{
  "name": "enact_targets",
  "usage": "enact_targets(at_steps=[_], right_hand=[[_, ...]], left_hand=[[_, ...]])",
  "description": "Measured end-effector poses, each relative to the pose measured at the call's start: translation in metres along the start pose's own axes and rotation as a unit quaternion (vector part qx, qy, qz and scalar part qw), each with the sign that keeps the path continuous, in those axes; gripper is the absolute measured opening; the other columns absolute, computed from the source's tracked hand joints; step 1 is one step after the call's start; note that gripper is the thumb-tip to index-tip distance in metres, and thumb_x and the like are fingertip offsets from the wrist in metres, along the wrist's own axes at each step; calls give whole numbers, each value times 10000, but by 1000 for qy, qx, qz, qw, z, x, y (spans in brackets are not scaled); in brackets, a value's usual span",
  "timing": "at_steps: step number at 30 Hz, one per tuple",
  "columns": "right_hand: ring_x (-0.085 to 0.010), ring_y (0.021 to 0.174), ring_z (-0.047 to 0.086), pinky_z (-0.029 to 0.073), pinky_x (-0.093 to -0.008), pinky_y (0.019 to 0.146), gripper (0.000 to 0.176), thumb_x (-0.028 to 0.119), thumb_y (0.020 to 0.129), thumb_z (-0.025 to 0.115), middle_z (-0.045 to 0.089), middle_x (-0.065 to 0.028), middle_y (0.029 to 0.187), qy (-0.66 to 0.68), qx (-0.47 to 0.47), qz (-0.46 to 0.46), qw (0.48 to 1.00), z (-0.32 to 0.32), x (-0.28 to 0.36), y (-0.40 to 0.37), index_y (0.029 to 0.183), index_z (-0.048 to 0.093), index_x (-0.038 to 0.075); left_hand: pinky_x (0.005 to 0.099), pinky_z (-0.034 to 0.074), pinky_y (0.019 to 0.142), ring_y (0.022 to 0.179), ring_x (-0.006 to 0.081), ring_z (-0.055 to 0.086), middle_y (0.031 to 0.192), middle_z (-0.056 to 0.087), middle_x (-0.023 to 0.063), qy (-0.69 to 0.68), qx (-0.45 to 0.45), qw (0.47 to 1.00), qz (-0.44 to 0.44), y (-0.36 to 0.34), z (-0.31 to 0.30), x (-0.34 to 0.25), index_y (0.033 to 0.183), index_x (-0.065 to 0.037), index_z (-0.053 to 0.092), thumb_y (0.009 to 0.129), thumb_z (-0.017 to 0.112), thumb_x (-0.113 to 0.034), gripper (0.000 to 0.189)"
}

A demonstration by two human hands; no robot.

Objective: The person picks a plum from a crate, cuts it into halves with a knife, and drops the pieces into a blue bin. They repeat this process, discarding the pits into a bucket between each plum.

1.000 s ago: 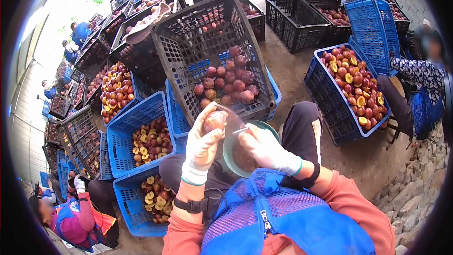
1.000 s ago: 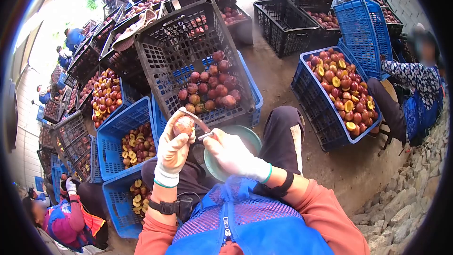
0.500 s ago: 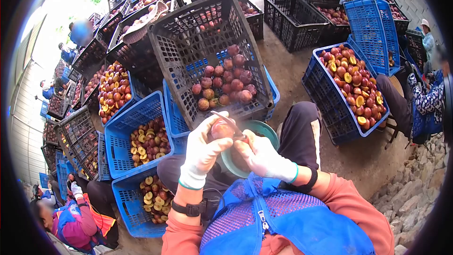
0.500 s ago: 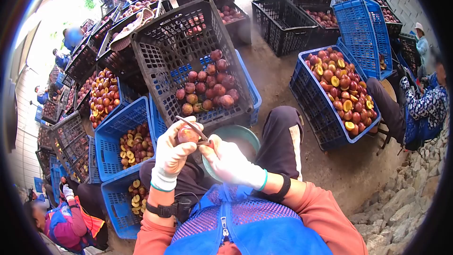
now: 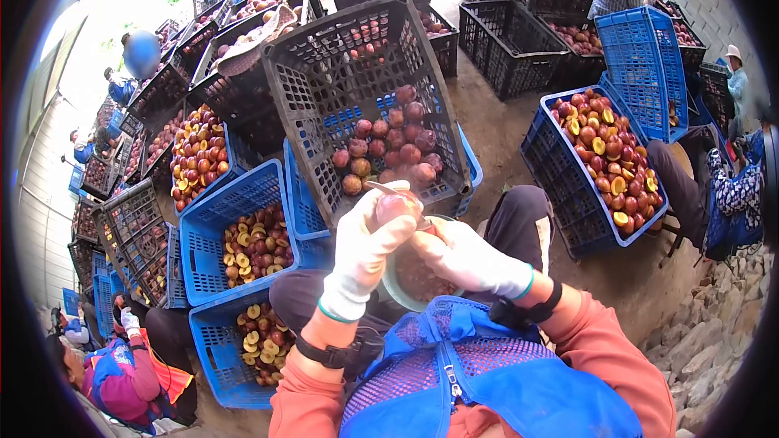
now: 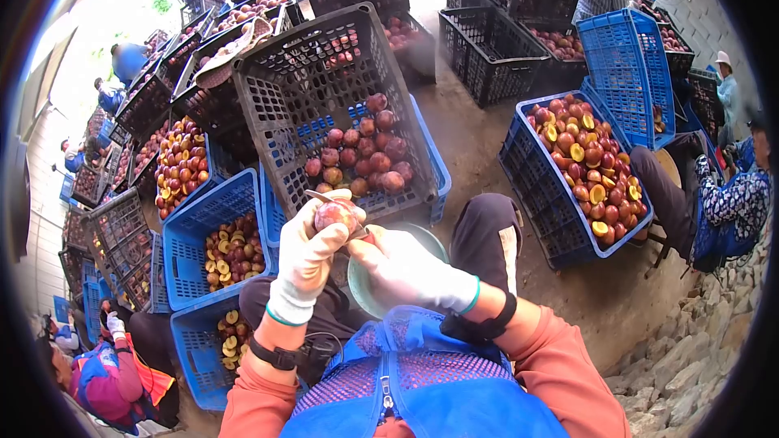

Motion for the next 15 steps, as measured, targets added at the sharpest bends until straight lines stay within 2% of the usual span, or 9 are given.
enact_targets(at_steps=[2, 4, 5, 6, 8, 10, 12, 13, 15], right_hand=[[-318, 883, 652, 492, -417, 806, 337, 306, 1001, 470, 669, -180, 964, 38, -1, 52, 998, 0, -15, 8, 1108, 588, 9], [-311, 947, 649, 484, -421, 841, 351, 306, 998, 472, 665, -191, 1020, 31, -85, -6, 996, 19, -22, 8, 1133, 587, 4], [-348, 1006, 640, 481, -429, 870, 361, 301, 993, 479, 650, -216, 1107, 98, -170, -72, 978, 31, -17, 4, 1174, 587, 8], [-354, 1011, 641, 483, -426, 874, 365, 303, 992, 482, 653, -219, 1109, 64, -152, -70, 984, 29, -16, 6, 1183, 585, 9], [-364, 1022, 643, 486, -418, 880, 375, 309, 991, 488, 657, -225, 1114, -1, -112, -61, 992, 15, -8, 7, 1200, 583, 13], [-354, 955, 663, 498, -410, 840, 418, 382, 985, 503, 681, -213, 1019, -100, 43, 58, 992, -12, 9, 8, 1170, 593, 19], [-317, 909, 666, 502, -408, 812, 423, 406, 979, 512, 683, -193, 970, -137, 81, 22, 987, -21, 6, 10, 1135, 599, 22], [-293, 891, 660, 500, -401, 808, 424, 409, 980, 508, 680, -181, 951, -85, 60, 17, 994, -18, 1, 9, 1128, 596, 22], [-215, 886, 626, 492, -381, 827, 409, 389, 987, 501, 671, -144, 952, 41, 7, 25, 999, 0, -24, 11, 1134, 585, 16]], left_hand=[[354, 543, 908, 1006, 239, 660, 1117, 654, 163, -36, -3, 999, 3, 3, 3, -7, 1337, 43, 475, 870, 735, -154, 570], [351, 541, 900, 997, 242, 658, 1114, 654, 157, -146, -10, 989, 7, 5, 14, -5, 1342, 37, 472, 862, 744, -170, 589], [359, 545, 878, 980, 253, 661, 1123, 655, 159, -184, -20, 983, 16, 7, 22, 0, 1337, 26, 484, 851, 754, -195, 598], [369, 546, 864, 974, 258, 663, 1127, 656, 155, -210, -24, 977, 9, 8, 23, 4, 1342, 13, 483, 845, 760, -209, 611], [331, 530, 913, 1023, 216, 655, 1124, 665, 133, -226, 40, 973, -28, 8, 14, -2, 1345, 45, 477, 867, 735, -153, 579], [328, 522, 930, 1003, 191, 657, 1100, 670, 122, -86, 49, 994, -37, 8, -5, -20, 1305, 60, 511, 803, 778, -100, 590], [342, 535, 913, 970, 210, 675, 1055, 680, 146, 11, 95, 993, -63, 12, -17, -28, 1281, 81, 531, 767, 823, -175, 645], [347, 540, 898, 967, 211, 674, 1058, 677, 148, 13, 90, 994, -56, 12, -14, -30, 1297, 84, 508, 768, 836, -256, 710], [343, 546, 875, 955, 211, 672, 1053, 673, 142, -96, 58, 994, -5, 14, 0, -19, 1304, 71, 497, 772, 836, -305, 734]])
Point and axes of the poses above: each hand's wrist, its own y-axis towards the middle knuckle, its own z-axis out of the palm, x = y × z, the point moved 4 cm from there along y, towards the middle knuckle
